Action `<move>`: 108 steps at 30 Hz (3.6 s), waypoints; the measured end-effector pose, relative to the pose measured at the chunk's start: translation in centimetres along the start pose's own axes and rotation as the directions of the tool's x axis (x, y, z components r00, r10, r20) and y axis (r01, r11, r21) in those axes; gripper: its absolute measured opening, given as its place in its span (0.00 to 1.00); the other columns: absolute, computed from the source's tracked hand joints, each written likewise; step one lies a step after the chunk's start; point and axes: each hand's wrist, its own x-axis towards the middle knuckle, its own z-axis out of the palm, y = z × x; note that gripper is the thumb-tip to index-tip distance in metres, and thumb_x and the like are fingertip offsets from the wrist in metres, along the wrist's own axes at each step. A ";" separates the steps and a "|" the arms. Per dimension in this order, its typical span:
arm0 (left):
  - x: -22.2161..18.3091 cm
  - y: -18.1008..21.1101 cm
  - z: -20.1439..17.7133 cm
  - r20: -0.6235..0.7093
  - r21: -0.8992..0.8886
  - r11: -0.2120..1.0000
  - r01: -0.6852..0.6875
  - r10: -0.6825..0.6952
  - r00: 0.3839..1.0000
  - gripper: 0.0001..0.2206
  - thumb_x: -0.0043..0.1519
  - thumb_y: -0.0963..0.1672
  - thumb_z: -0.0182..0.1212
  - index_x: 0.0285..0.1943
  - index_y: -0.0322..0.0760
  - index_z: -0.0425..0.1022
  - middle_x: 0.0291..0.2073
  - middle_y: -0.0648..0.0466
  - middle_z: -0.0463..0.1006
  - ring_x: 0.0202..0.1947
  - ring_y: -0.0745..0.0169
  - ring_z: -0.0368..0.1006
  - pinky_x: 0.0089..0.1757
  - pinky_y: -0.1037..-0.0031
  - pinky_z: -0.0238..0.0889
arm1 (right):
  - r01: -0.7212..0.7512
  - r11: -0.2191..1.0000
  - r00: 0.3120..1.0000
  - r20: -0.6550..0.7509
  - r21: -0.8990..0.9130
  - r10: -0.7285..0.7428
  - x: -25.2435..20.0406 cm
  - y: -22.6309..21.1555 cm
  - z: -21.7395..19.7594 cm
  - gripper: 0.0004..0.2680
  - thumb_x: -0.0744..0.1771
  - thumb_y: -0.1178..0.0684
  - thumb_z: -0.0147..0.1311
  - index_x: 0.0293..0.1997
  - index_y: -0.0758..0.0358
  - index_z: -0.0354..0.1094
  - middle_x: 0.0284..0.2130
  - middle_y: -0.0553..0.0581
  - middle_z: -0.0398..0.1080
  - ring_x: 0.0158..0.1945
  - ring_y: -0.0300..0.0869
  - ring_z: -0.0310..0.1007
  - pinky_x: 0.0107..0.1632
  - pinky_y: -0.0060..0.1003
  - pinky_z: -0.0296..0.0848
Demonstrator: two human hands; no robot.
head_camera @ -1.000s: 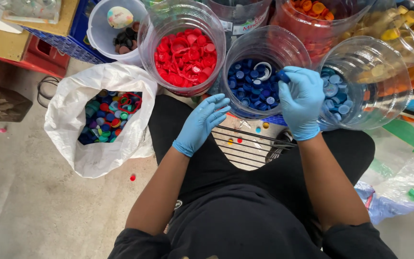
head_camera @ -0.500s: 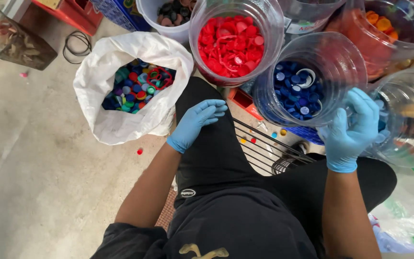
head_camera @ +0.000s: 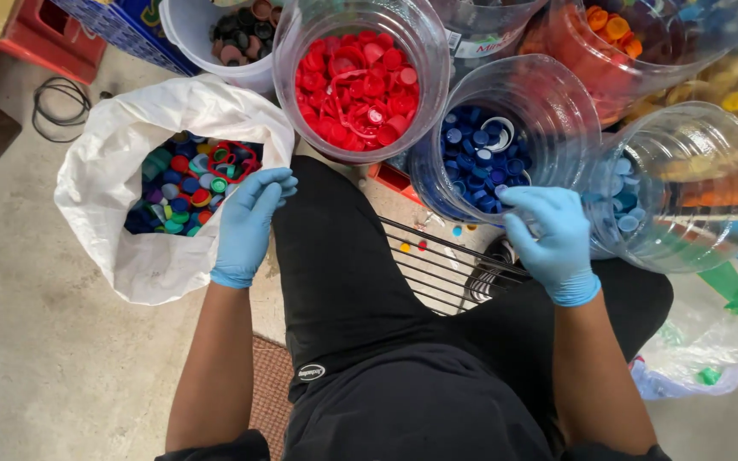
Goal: Sorting plastic bottle caps by color from a large bag into separate containers.
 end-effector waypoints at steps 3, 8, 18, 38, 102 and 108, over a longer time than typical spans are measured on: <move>0.9 0.0 -1.6 -0.128 0.118 0.989 -0.087 0.102 0.987 0.11 0.70 0.37 0.53 0.57 0.36 0.78 0.46 0.48 0.82 0.48 0.62 0.77 0.53 0.70 0.70 | 0.066 0.980 0.992 0.117 -0.188 -0.044 -1.1 0.1 1.7 0.12 0.65 0.50 0.64 0.53 0.55 0.77 0.46 0.52 0.79 0.47 0.49 0.76 0.53 0.45 0.66; 5.8 -8.4 -11.3 -0.328 0.434 0.901 0.020 0.137 0.935 0.08 0.67 0.39 0.61 0.51 0.45 0.81 0.41 0.53 0.83 0.46 0.62 0.80 0.51 0.69 0.71 | 0.286 0.909 0.957 0.048 -0.304 -0.286 -2.9 -2.5 4.5 0.19 0.62 0.57 0.66 0.61 0.62 0.73 0.59 0.64 0.71 0.56 0.57 0.70 0.56 0.51 0.66; 12.5 -17.9 -13.2 -0.210 0.817 0.471 0.333 -0.295 0.932 0.33 0.55 0.49 0.65 0.73 0.58 0.63 0.64 0.48 0.65 0.61 0.32 0.70 0.60 0.51 0.67 | 0.131 0.988 0.837 0.543 -0.079 -0.067 -10.9 0.4 11.8 0.11 0.65 0.48 0.58 0.53 0.43 0.73 0.50 0.42 0.75 0.51 0.44 0.76 0.51 0.43 0.68; 10.4 -15.6 -15.8 -0.327 0.497 0.799 0.338 -0.188 0.926 0.17 0.51 0.44 0.66 0.50 0.52 0.75 0.39 0.55 0.79 0.48 0.53 0.76 0.50 0.63 0.68 | -0.235 0.955 0.866 0.485 0.182 0.121 -13.1 2.8 12.3 0.10 0.66 0.56 0.58 0.50 0.49 0.79 0.43 0.51 0.80 0.46 0.52 0.80 0.49 0.44 0.73; -0.9 4.8 22.9 0.474 -0.573 0.654 0.495 -0.228 0.850 0.18 0.66 0.44 0.61 0.63 0.34 0.69 0.44 0.42 0.78 0.31 0.53 0.77 0.22 0.78 0.65 | -0.165 0.981 0.984 -0.054 0.104 0.171 2.7 -2.3 0.0 0.14 0.63 0.51 0.70 0.51 0.53 0.73 0.35 0.50 0.74 0.34 0.43 0.69 0.42 0.38 0.70; 0.4 5.2 21.6 0.495 -0.637 0.519 0.570 -0.292 0.819 0.17 0.68 0.46 0.59 0.64 0.39 0.69 0.49 0.45 0.79 0.36 0.55 0.78 0.25 0.81 0.65 | -0.156 0.964 0.939 -0.270 0.217 0.212 10.8 1.6 1.0 0.08 0.65 0.53 0.70 0.45 0.56 0.75 0.29 0.54 0.75 0.31 0.47 0.75 0.35 0.39 0.75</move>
